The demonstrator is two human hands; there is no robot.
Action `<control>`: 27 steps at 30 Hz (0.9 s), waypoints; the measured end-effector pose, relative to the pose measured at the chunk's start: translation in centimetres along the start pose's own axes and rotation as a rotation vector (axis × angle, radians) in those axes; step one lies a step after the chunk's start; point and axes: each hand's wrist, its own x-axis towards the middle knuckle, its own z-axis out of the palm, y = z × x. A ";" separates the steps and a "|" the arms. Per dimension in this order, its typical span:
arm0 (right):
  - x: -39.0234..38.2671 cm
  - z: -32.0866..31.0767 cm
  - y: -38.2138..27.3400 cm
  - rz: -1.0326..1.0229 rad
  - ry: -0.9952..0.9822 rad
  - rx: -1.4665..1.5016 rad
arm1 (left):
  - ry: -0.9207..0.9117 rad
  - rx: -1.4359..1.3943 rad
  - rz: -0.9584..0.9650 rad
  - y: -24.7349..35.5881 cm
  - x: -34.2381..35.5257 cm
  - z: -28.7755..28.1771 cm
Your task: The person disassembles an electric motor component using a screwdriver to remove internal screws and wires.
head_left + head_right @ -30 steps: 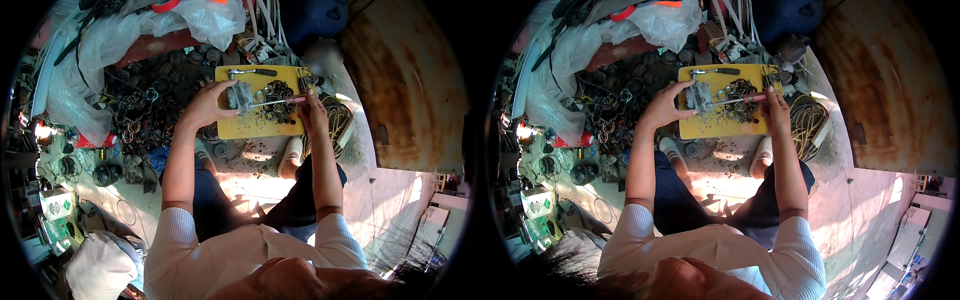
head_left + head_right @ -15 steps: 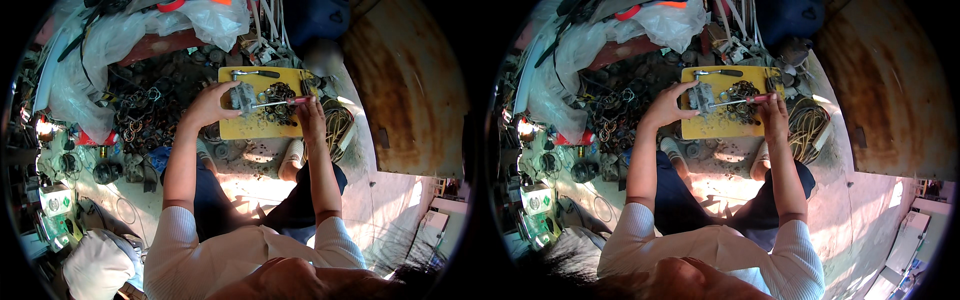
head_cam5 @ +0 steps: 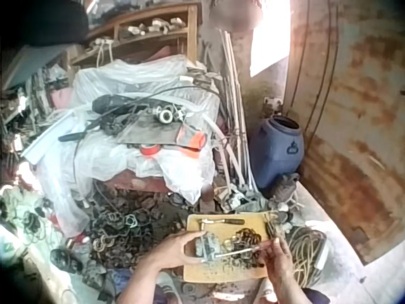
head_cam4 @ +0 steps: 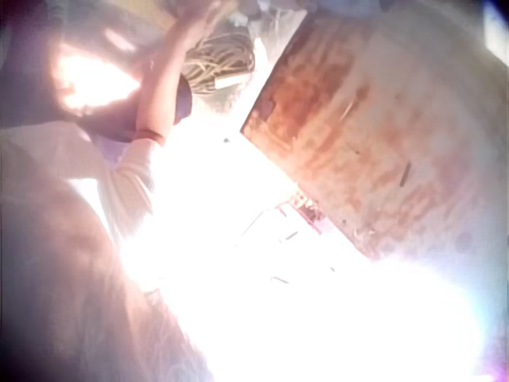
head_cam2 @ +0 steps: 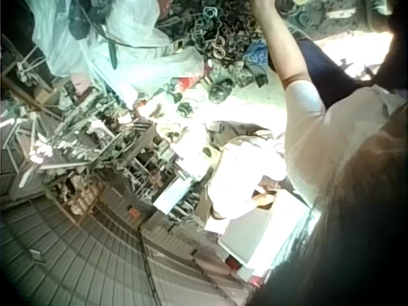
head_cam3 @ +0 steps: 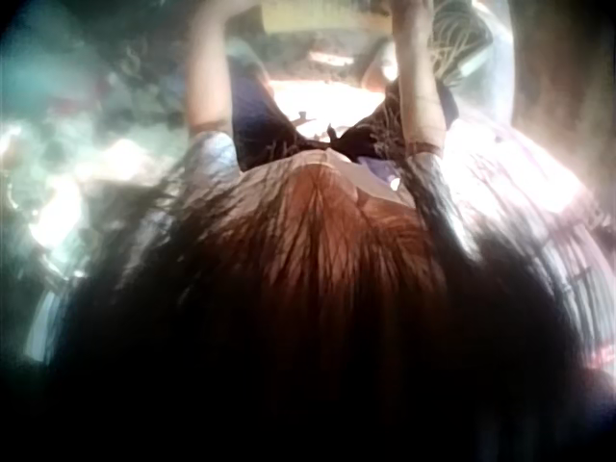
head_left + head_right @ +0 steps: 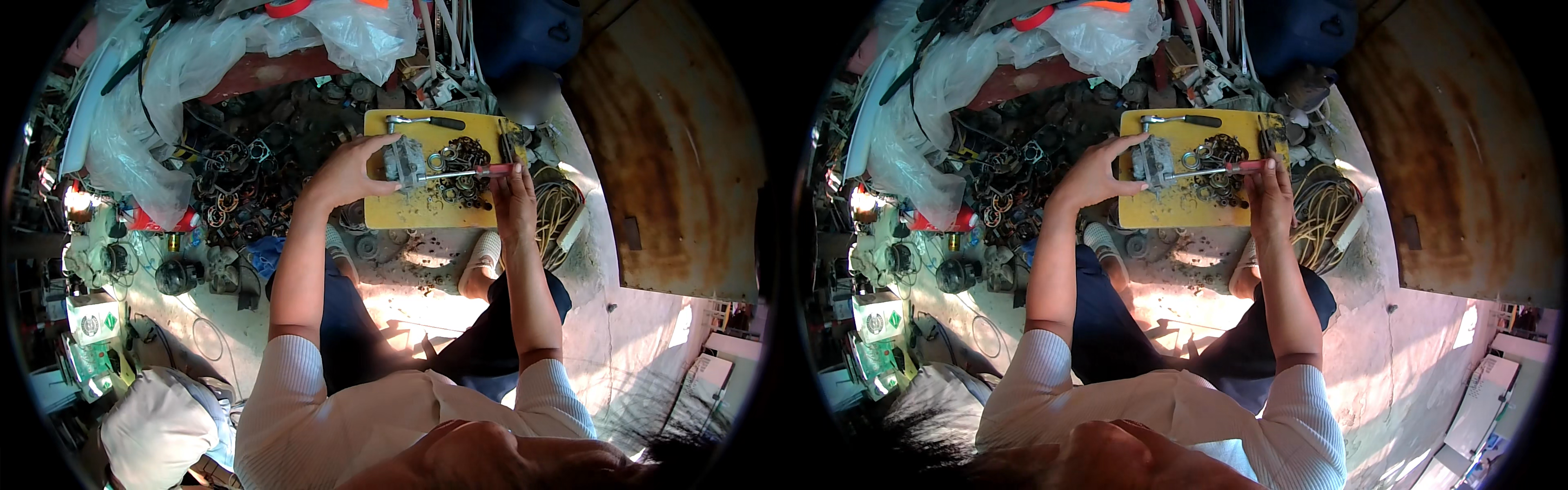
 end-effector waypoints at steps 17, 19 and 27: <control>0.4 -0.9 0.5 -0.063 -0.070 0.058 | -0.001 0.019 0.000 -0.4 0.0 0.1; 0.4 -0.7 0.6 -0.040 -0.075 0.074 | 0.000 0.016 -0.003 -0.5 0.0 0.1; 0.3 -1.1 0.9 -0.019 -0.018 0.062 | 0.005 0.012 0.010 -0.3 0.1 0.2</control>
